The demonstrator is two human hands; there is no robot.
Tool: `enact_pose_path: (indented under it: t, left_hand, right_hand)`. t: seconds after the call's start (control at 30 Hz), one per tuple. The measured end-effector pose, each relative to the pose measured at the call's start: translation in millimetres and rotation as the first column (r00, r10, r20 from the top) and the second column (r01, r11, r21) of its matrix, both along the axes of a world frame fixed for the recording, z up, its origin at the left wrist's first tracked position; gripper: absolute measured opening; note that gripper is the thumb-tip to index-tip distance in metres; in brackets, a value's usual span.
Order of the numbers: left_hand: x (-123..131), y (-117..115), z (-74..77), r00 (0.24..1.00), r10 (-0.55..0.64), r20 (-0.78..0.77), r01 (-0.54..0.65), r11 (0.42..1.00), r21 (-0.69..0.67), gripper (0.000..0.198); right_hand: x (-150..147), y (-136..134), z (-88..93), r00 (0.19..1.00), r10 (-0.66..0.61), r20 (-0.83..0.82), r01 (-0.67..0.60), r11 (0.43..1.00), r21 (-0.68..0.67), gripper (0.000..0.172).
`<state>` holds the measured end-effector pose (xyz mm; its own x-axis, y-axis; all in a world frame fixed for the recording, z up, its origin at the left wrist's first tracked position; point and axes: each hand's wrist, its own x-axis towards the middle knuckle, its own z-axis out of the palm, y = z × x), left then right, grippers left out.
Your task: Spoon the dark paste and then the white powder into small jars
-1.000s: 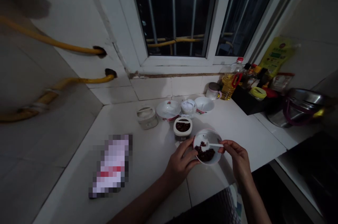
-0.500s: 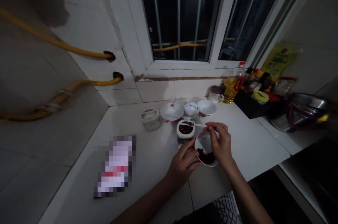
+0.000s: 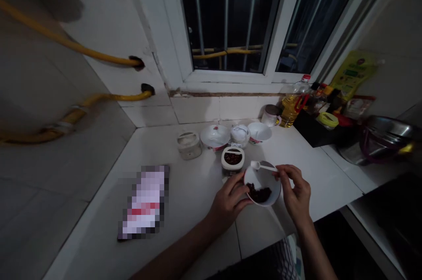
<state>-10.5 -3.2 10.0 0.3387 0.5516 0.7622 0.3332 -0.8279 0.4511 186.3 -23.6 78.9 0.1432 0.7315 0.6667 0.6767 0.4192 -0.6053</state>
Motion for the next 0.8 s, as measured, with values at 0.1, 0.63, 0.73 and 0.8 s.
enact_pose_path:
  t: [0.1, 0.63, 0.73, 0.8]
  left_hand:
    - [0, 0, -0.3, 1.000, 0.005, -0.003, -0.005, 0.999, 0.041, 0.018]
    - [-1, -3, 3.6, 0.995, 0.062, -0.075, -0.049, 0.984, 0.170, 0.020]
    - [-1, -3, 3.3, 0.995, 0.057, -0.083, -0.042, 0.985, 0.168, 0.019]
    - [-1, -4, 3.4, 0.995, 0.054, -0.085, -0.039, 0.985, 0.166, 0.018]
  right_hand:
    - [11, -10, -13.4, 0.998, -0.003, 0.059, 0.004, 1.000, -0.030, 0.013]
    - [25, -28, -2.7, 0.915, 0.132, 0.381, -0.090, 0.988, -0.127, 0.016]
    - [29, -27, -6.8, 0.920, 0.041, 0.391, 0.009, 0.992, -0.124, 0.014]
    - [25, -27, -10.5, 0.937, 0.036, 0.347, 0.027, 0.984, -0.175, 0.015]
